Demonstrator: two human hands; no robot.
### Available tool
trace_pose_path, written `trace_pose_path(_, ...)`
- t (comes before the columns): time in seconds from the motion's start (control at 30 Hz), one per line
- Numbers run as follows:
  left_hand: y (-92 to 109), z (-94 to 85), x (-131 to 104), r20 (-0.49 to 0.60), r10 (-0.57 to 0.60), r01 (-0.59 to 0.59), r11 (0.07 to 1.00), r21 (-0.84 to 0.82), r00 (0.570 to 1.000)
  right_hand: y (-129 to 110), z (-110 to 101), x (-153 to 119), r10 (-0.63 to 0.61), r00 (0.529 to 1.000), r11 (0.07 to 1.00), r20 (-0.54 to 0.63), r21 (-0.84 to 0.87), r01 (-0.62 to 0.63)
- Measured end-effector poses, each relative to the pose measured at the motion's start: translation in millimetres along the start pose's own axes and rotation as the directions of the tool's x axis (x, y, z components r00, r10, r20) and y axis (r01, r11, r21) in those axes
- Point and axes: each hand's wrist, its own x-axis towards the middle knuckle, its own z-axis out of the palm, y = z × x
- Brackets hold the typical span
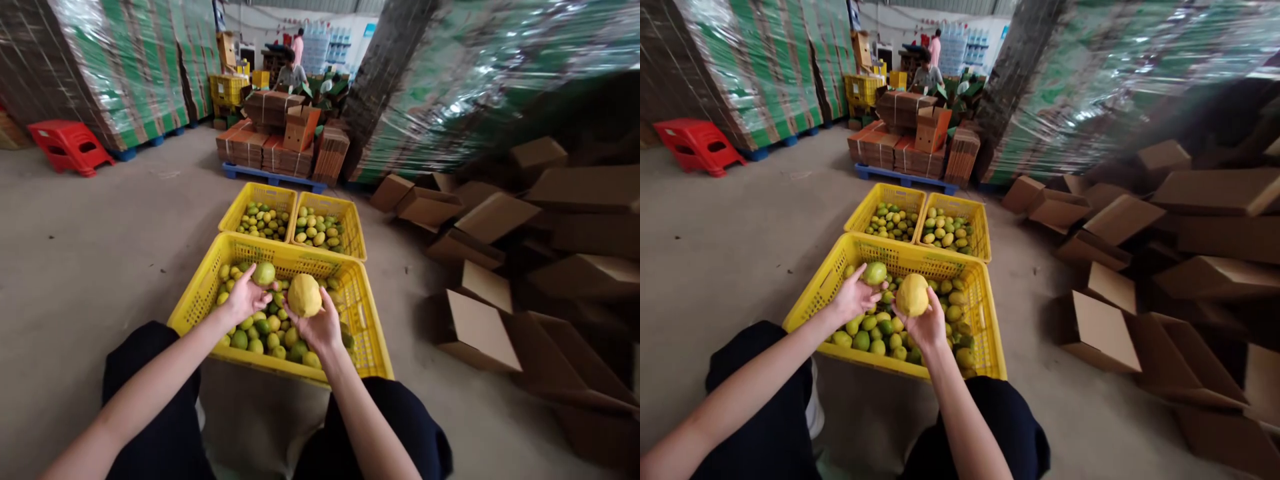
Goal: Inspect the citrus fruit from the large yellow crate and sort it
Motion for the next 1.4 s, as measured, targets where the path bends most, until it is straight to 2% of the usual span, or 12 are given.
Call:
trace_pose_path(0.23, -9.9, -14.4, 15.1, -0.014, -0.147, 0.145, 0.946, 0.289, 0.989, -2.4, -9.8, 8.4, 0.108, 0.990, 0.978, -0.093, -0.170, -0.122)
trace_pose_path(0.33, -10.0, -14.1, 11.6, -0.052, -0.024, 0.045, 0.892, 0.449, 0.998, 0.5, -17.0, 11.0, 0.050, 0.986, 0.958, -0.158, -0.272, -0.092)
trace_pose_path(0.4, -8.9, -12.5, 8.3, -0.059, 0.151, -0.087, 0.803, 0.590, 0.987, 3.7, -19.5, 10.5, -0.158, 0.970, 0.900, -0.187, -0.432, 0.064)
trace_pose_path(0.47, -7.3, -10.4, 5.0, 0.006, 0.334, -0.240, 0.666, 0.707, 0.943, 6.5, -19.9, 8.1, -0.464, 0.877, 0.701, -0.126, -0.658, 0.276)
trace_pose_path(0.53, -5.6, -8.3, 1.9, 0.127, 0.447, -0.378, 0.532, 0.757, 0.885, 8.3, -19.2, 5.0, -0.659, 0.751, 0.413, 0.031, -0.820, 0.396)
trace_pose_path(0.6, -4.1, -6.5, -1.0, 0.244, 0.481, -0.472, 0.439, 0.764, 0.842, 9.2, -18.6, 2.7, -0.711, 0.684, 0.214, 0.161, -0.878, 0.429)
trace_pose_path(0.7, -3.1, -6.0, -4.0, 0.332, 0.467, -0.526, 0.381, 0.761, 0.819, 9.5, -19.2, 2.1, -0.737, 0.632, 0.134, 0.239, -0.865, 0.483)
trace_pose_path(0.83, -4.1, -10.6, -1.9, 0.300, 0.473, -0.529, 0.484, 0.698, 0.829, 6.7, -19.0, 3.0, -0.741, 0.638, 0.275, 0.210, -0.771, 0.574)
trace_pose_path(0.93, -4.9, -14.7, 2.6, 0.239, 0.471, -0.509, 0.609, 0.609, 0.849, 2.9, -17.0, 2.6, -0.678, 0.724, 0.484, 0.124, -0.666, 0.568)
trace_pose_path(1.07, -4.9, -16.7, 7.7, 0.163, 0.366, -0.399, 0.798, 0.451, 0.916, -1.1, -14.3, 2.0, -0.529, 0.845, 0.732, 0.075, -0.464, 0.499)
trace_pose_path(1.23, -3.8, -14.3, 11.1, 0.079, 0.268, -0.279, 0.930, 0.239, 0.960, -8.3, -13.2, -0.4, -0.442, 0.896, 0.846, 0.054, -0.309, 0.436)
trace_pose_path(1.4, -2.2, -8.3, 11.5, -0.007, 0.217, -0.214, 0.968, 0.132, 0.976, -13.5, -13.9, -4.4, -0.317, 0.948, 0.925, 0.040, -0.207, 0.318)
